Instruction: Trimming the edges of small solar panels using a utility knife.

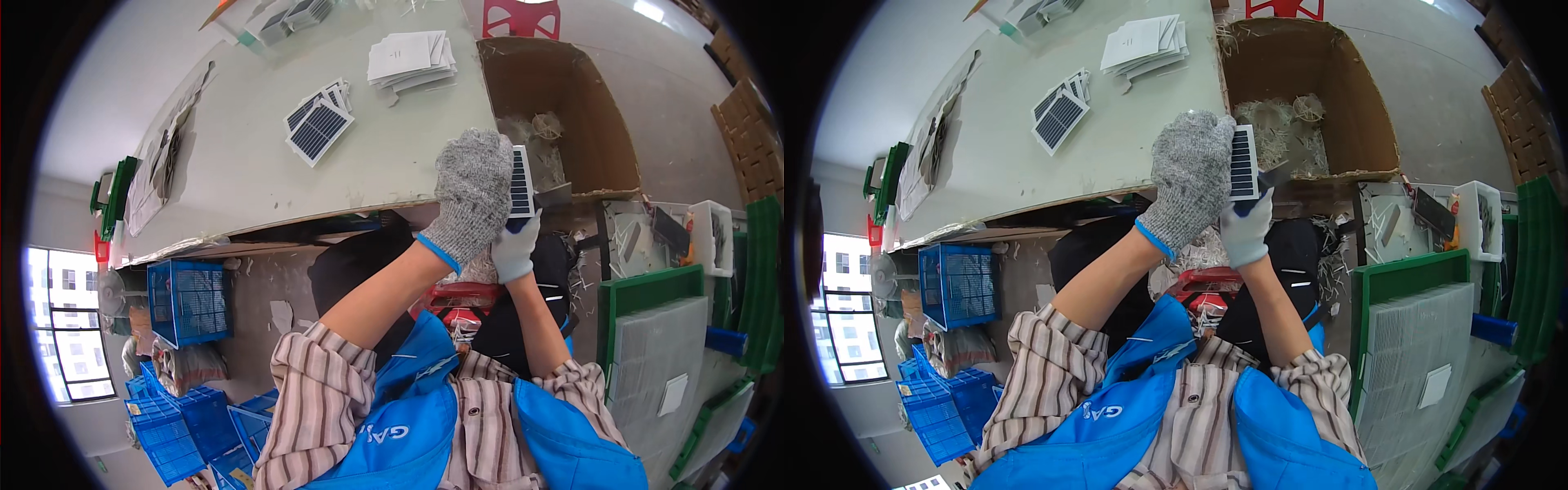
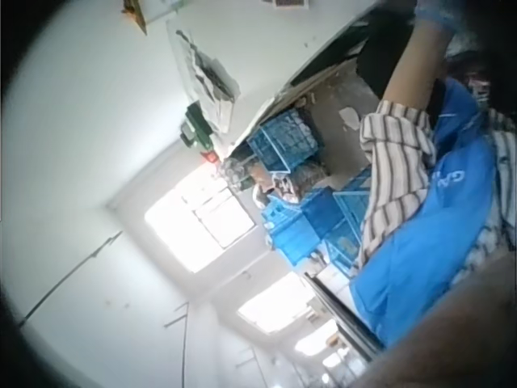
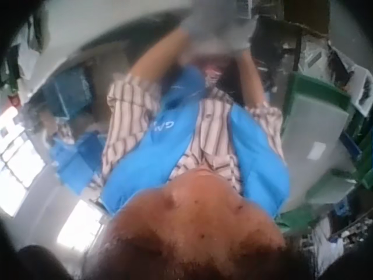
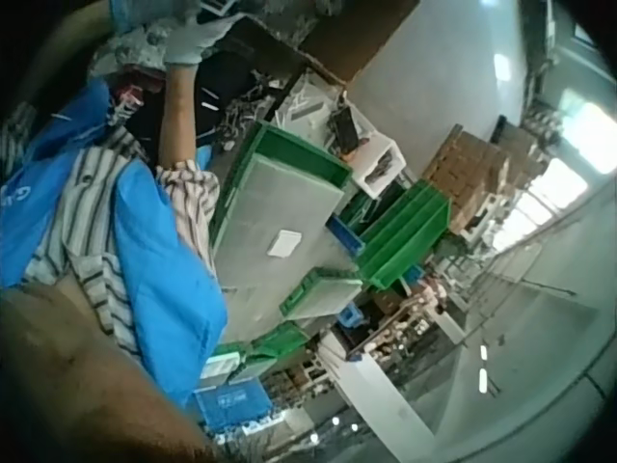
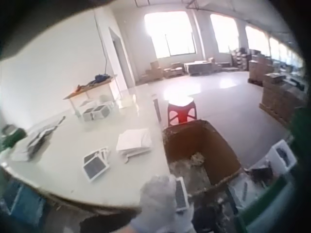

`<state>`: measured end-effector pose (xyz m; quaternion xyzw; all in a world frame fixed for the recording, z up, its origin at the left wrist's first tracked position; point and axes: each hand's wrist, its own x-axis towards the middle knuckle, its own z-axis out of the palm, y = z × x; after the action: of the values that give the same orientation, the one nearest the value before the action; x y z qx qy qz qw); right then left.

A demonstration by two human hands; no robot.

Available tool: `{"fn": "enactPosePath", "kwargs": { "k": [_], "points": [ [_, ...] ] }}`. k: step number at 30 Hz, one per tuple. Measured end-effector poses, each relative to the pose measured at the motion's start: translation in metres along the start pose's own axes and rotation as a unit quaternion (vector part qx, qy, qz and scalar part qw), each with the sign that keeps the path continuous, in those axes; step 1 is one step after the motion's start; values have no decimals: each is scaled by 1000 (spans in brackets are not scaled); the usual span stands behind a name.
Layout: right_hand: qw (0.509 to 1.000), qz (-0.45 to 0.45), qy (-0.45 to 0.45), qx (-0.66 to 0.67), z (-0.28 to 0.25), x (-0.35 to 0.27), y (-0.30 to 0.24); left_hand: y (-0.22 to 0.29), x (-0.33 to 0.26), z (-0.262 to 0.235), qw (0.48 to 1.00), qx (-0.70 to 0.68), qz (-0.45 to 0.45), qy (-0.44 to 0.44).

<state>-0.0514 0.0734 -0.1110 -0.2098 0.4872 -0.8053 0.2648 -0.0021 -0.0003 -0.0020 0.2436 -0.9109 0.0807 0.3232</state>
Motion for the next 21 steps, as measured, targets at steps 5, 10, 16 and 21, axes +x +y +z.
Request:
{"fn": "enactPosePath", "kwargs": {
  "k": [5, 10, 16, 21],
  "points": [
    [859, 300, 106, 400, 57, 43, -61, -6, 6, -5, 991, -54, -6, -121],
    [933, 103, -213, 272, -21, 55, -3, -8, 23, -32, 989, -111, 12, -99],
    [981, 37, -183, -54, -35, 26, -23, -4, 8, -22, 995, -92, 18, -21],
    [974, 108, -188, -60, -35, 1, -23, -3, 10, -20, 990, -131, 8, -58]
  ]
}}
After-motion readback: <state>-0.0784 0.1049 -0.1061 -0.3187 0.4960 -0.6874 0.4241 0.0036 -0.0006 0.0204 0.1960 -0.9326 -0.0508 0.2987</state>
